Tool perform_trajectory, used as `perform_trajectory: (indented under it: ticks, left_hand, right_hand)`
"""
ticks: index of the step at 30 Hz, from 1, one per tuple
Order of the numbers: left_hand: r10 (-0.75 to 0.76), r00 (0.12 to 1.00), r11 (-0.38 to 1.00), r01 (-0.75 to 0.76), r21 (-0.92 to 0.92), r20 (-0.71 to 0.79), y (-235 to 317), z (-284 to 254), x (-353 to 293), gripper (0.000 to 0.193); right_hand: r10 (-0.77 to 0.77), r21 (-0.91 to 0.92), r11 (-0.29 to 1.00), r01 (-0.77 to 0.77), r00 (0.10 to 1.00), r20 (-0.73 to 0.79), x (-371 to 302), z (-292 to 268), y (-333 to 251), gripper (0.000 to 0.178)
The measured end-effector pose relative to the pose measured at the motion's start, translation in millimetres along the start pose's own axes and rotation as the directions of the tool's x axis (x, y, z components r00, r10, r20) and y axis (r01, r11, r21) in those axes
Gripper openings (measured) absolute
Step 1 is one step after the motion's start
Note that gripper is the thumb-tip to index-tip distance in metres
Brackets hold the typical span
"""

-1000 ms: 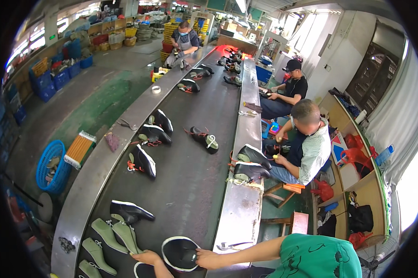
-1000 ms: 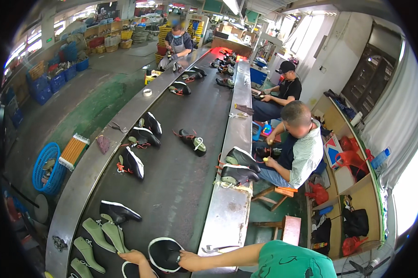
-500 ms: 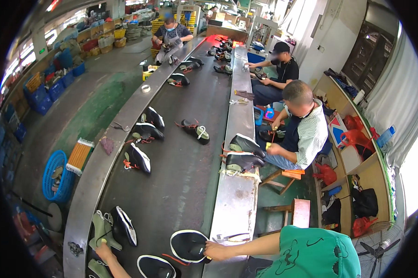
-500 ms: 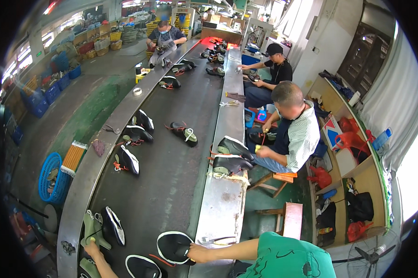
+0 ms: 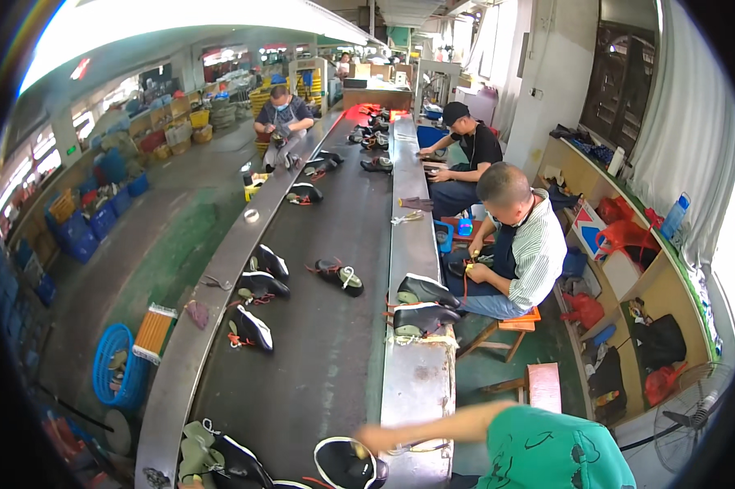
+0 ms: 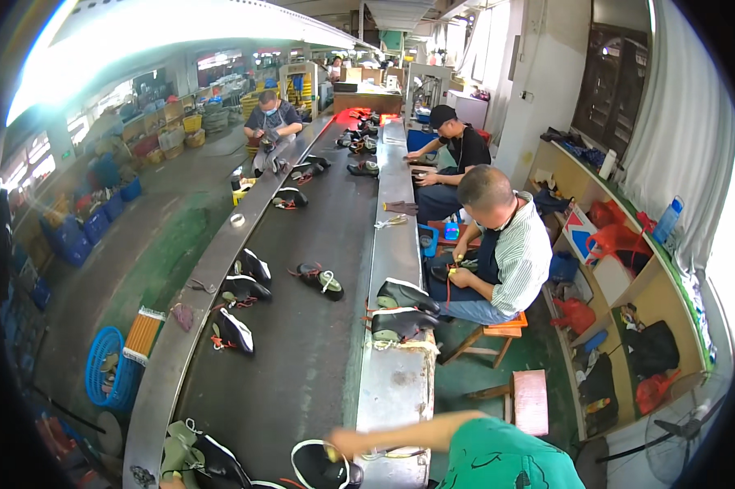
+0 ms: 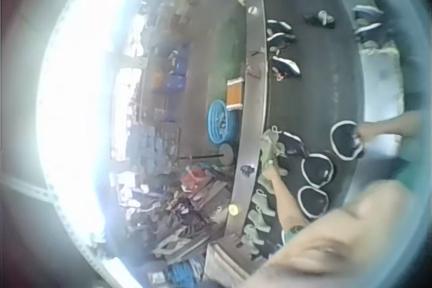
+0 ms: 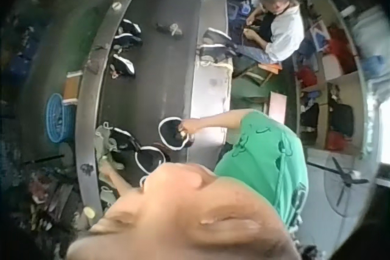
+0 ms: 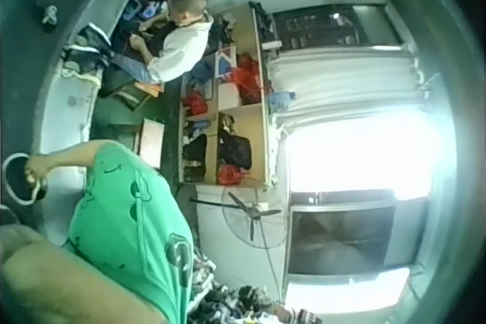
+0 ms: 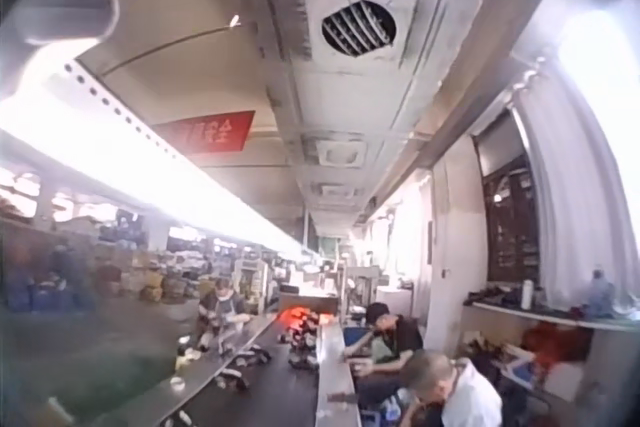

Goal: The person lasts shoes by picking up shoe uppers and lasts from a conveyor belt, fitting each upper onto a last, and pressing them in a lasting machine.

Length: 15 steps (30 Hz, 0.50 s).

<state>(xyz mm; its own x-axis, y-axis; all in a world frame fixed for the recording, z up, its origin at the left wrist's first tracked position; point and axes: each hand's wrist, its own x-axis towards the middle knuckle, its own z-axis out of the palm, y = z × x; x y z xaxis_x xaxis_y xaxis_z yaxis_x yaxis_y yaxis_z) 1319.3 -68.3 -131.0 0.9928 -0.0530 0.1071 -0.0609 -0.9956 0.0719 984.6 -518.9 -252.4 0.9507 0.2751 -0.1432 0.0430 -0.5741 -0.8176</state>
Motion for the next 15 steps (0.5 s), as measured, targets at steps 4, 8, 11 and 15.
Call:
perform_trajectory:
  ticks: [4,8,11,15]
  left_hand:
    - [0.297,0.953,0.933,-0.303,0.193,0.059,48,-100,-4,0.049]
    - [0.166,0.985,0.978,-0.17,0.122,0.039,26,-121,-7,0.035]
    - [0.287,0.953,0.909,-0.239,0.34,-0.095,12,-110,-25,0.028]
    - [0.281,0.96,0.819,-0.25,0.516,0.018,1,-107,-31,0.025]
  right_hand:
    - [0.297,-0.497,0.679,-0.54,0.821,-0.487,-11,-260,60,0.05]
    - [0.238,-0.311,0.339,-0.888,0.401,-0.885,-73,-464,44,0.074]
    - [0.221,-0.134,0.369,-0.92,0.226,-0.949,-113,-532,6,0.072]
    - [0.326,-0.095,0.415,-0.905,0.245,-0.913,-124,-537,-20,0.069]
